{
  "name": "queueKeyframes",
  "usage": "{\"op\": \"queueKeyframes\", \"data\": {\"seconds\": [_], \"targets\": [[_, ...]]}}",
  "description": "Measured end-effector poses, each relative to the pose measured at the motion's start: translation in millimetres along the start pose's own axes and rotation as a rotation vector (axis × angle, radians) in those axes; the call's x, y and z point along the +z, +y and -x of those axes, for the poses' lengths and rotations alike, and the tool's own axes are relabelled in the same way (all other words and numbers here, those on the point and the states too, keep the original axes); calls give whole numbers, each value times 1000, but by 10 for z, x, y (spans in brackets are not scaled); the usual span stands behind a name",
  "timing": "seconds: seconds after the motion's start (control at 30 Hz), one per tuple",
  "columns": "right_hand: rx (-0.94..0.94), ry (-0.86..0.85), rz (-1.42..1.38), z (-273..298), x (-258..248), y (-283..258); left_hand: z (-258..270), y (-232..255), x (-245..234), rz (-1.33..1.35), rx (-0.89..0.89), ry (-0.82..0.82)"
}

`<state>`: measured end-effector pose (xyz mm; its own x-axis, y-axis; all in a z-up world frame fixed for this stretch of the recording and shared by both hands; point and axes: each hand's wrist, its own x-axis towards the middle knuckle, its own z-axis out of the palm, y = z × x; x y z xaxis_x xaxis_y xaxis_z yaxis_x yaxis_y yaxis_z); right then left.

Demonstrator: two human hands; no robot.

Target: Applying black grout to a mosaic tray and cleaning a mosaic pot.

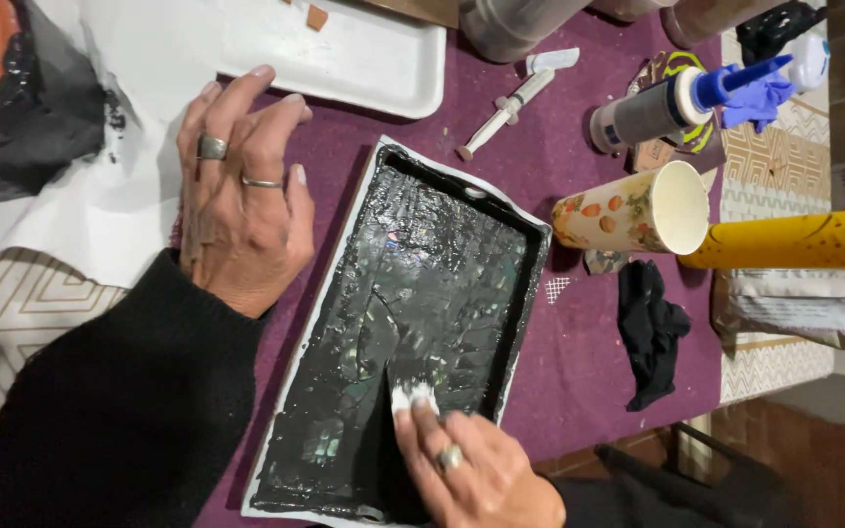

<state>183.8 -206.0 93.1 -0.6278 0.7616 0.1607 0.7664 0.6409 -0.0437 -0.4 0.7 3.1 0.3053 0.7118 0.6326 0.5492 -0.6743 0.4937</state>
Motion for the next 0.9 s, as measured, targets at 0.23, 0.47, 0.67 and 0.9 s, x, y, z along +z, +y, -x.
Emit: {"op": "queueKeyframes", "data": {"seconds": [0.23,0.47,0.67,0.9], "targets": [[69,233,140,-246,162,590,33,-20,59,-15,-25,29],[-161,24,50,-198,123,308,32,-38,62,-20,-26,45],[-195,26,25,-230,-5,462,17,-33,58,-23,-24,53],[-59,136,133,-614,312,998,-4,-7,20,-27,-20,64]]}}
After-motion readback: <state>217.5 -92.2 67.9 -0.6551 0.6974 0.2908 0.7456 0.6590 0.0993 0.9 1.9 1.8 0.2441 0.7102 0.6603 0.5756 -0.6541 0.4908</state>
